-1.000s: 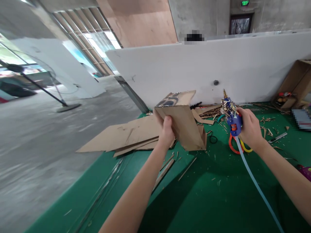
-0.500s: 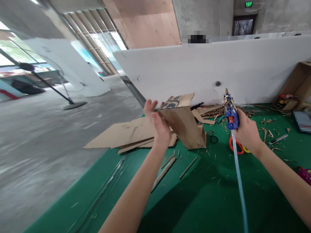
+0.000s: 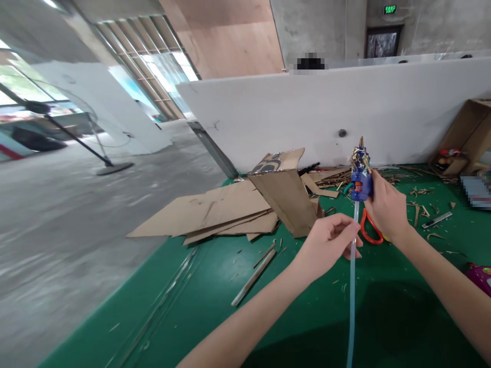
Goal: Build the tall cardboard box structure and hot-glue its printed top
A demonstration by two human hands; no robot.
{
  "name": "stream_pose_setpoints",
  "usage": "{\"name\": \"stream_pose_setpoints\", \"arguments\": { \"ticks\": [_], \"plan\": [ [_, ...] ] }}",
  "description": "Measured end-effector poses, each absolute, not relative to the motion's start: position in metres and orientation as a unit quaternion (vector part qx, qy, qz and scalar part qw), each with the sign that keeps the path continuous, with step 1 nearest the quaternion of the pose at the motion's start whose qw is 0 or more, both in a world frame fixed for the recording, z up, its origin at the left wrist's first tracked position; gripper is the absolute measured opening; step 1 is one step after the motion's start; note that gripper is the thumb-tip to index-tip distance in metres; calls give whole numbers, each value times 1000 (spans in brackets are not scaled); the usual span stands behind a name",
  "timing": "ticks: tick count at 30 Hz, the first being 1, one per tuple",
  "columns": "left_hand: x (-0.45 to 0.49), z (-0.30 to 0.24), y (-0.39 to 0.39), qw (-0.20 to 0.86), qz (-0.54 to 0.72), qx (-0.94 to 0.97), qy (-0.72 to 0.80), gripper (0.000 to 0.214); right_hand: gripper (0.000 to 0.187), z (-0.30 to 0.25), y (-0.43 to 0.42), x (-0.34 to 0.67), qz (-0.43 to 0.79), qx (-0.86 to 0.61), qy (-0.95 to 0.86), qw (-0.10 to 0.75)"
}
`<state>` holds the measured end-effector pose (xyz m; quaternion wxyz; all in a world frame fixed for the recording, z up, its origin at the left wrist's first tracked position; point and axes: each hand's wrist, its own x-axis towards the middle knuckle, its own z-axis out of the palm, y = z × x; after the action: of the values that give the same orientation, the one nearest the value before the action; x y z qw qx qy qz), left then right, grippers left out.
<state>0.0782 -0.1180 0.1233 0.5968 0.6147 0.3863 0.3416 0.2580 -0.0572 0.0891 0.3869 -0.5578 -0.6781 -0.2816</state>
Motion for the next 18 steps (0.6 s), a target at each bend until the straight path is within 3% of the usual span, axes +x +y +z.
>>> {"name": "stream_pose_setpoints", "arguments": {
  "ticks": [8, 18],
  "plan": [
    [78, 118, -109, 601, 409, 568, 386, 33, 39, 88, -57, 258, -341, -537, -675, 374],
    [78, 110, -104, 581, 461, 548, 388, 31, 42, 83, -58, 252, -316, -553, -675, 372]
  ]
}}
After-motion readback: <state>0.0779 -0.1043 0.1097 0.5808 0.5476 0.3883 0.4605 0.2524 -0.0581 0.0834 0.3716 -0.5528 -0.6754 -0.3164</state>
